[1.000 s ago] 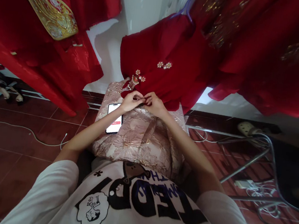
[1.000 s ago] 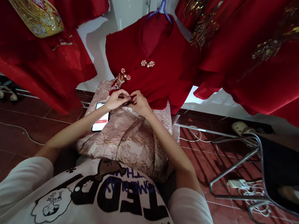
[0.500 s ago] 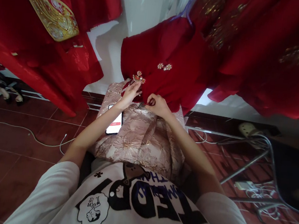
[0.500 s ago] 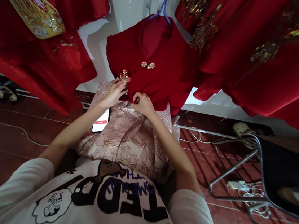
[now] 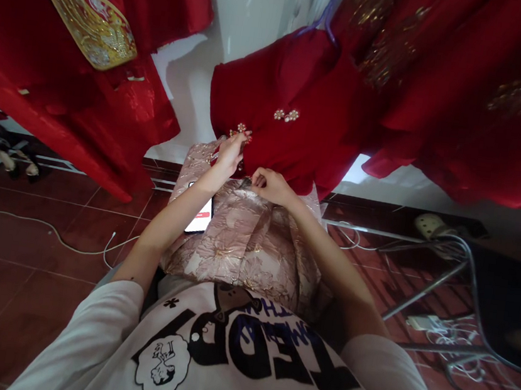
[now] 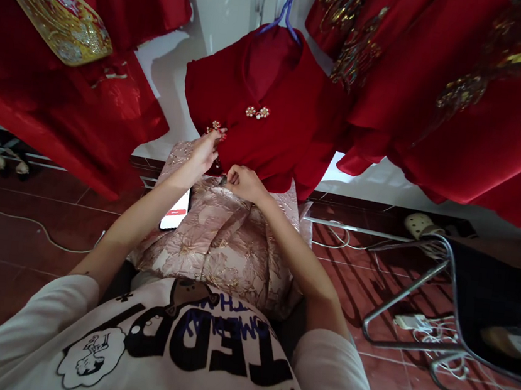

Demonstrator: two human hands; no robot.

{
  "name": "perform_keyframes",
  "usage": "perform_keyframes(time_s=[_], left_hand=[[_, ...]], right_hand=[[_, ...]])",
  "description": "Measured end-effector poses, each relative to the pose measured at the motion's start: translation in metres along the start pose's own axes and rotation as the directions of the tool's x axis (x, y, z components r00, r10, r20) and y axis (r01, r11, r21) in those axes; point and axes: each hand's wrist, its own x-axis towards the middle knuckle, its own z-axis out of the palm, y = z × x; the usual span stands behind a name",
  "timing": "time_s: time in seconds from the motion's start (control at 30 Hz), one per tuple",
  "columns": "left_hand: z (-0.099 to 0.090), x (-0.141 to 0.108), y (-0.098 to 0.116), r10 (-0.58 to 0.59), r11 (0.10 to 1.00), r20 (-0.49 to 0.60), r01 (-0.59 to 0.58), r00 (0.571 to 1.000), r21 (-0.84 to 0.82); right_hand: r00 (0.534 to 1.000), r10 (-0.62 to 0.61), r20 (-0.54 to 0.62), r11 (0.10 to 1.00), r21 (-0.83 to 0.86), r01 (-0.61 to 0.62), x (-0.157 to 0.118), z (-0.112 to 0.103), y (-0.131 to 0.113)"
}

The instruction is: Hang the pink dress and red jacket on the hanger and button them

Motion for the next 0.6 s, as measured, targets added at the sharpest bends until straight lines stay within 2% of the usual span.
perform_keyframes(time_s=[0.1,0.13,0.17,0.23,0.3,0.33,0.4,0.47,0.6], left_hand=[[0.007,-0.006,0.021,-0.199,0.978,0.085,0.204,0.976,-0.050],[0.010,-0.006,0.030,-0.179,0.983,0.141,0.182,0.974,-0.007],[0.013,-0.006,0.039,-0.113,0.993,0.191,0.105,0.975,0.052],[0.020,-0.003,0.053,0.106,0.971,0.274,-0.159,0.956,0.177],[0.026,0.003,0.064,0.305,0.854,0.339,-0.413,0.890,0.316],[0.029,0.007,0.068,0.361,0.775,0.366,-0.494,0.858,0.393],[0.033,0.013,0.075,0.412,0.611,0.415,-0.583,0.812,0.535],[0.036,0.018,0.081,0.422,0.476,0.455,-0.619,0.784,0.625],[0.039,0.023,0.097,0.409,0.303,0.570,-0.695,0.712,0.652]], right_hand=[[1.000,0.010,0.013,1.000,0.013,-0.011,-0.001,-0.002,-0.002],[1.000,0.020,0.018,1.000,0.021,-0.020,-0.001,-0.003,-0.002],[0.999,0.028,0.022,0.999,0.032,-0.028,-0.002,-0.004,-0.003],[0.999,0.034,0.030,0.998,0.055,-0.035,-0.003,-0.005,-0.005],[0.999,0.022,0.036,0.997,0.075,-0.024,-0.003,-0.006,-0.006],[0.999,0.015,0.037,0.996,0.084,-0.018,-0.003,-0.006,-0.006],[0.999,0.011,0.041,0.995,0.098,-0.015,-0.004,-0.008,-0.007],[0.998,0.018,0.053,0.994,0.108,-0.024,-0.004,-0.010,-0.010],[0.998,-0.003,0.057,0.991,0.131,-0.005,-0.006,-0.016,-0.014]])
